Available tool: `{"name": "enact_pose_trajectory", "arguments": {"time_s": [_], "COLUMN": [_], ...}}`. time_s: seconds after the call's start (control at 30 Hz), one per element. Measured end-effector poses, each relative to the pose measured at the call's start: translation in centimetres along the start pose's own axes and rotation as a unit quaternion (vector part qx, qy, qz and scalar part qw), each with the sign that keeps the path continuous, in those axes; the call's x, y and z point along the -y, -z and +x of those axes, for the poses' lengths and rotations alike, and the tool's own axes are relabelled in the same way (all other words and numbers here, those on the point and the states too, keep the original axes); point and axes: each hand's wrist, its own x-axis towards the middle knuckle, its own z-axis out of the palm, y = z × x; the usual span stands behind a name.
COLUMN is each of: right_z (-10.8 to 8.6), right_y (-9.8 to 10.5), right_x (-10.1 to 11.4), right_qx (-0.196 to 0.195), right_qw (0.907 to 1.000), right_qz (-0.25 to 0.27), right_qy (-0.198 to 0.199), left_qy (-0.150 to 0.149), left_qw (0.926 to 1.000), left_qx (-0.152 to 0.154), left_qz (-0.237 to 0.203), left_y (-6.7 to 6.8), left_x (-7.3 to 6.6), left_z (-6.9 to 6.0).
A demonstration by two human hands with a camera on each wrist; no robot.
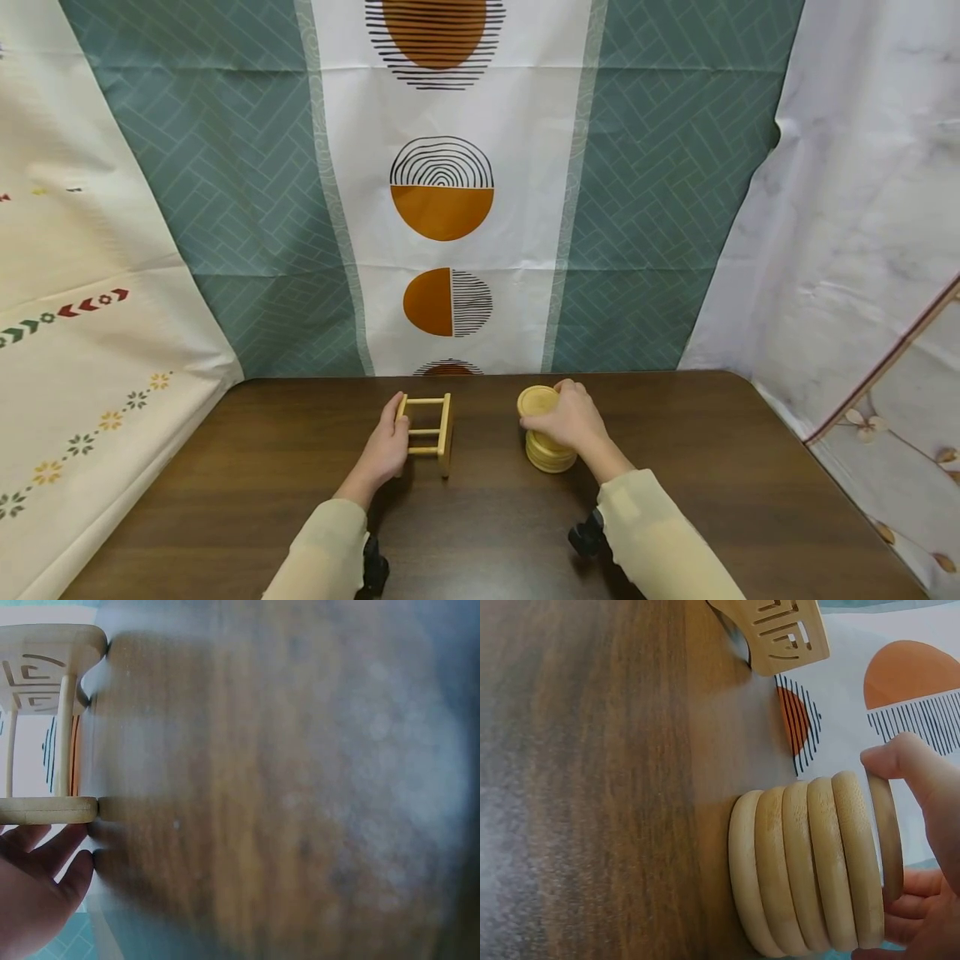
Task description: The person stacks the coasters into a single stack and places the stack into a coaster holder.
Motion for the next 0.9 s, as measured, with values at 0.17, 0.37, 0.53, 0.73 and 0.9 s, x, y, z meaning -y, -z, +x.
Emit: {"name": "enact_pose_trajectory", "arguments": {"time_s": [0.17, 0.37, 0.53, 0.73, 0.9], "right_z": [-0.5, -1.2, -1.8, -2.2, -2.7], "right_y": [0.0, 0.2, 0.2, 0.2, 0.0], "right_x": [-0.1, -0.3, -0.4, -0.7, -0.9], "right_qx": [-0.007, -0.017, -0.028, -0.035, -0.037], "right_qw": [1.0000, 0.9997, 0.9994, 0.9991, 0.9989], "right_qz": [0.004, 0.013, 0.018, 0.024, 0.030], "right_qy": [0.004, 0.007, 0.011, 0.009, 0.000], "left_qy": [0.003, 0.011, 0.012, 0.005, 0.007], "left_qw": [1.0000, 0.9999, 0.9998, 0.9999, 0.9998], "left_qx": [0.002, 0.009, 0.009, 0.005, 0.007], "left_qz": [-0.001, -0.010, -0.012, -0.014, -0.015], "left_y": [0.0, 0.0, 0.0, 0.0, 0.0], "left_x": [0.0, 0.0, 0.1, 0.2, 0.2], "left_z": [-0.1, -0.2, -0.1, 0.0, 0.0]}}
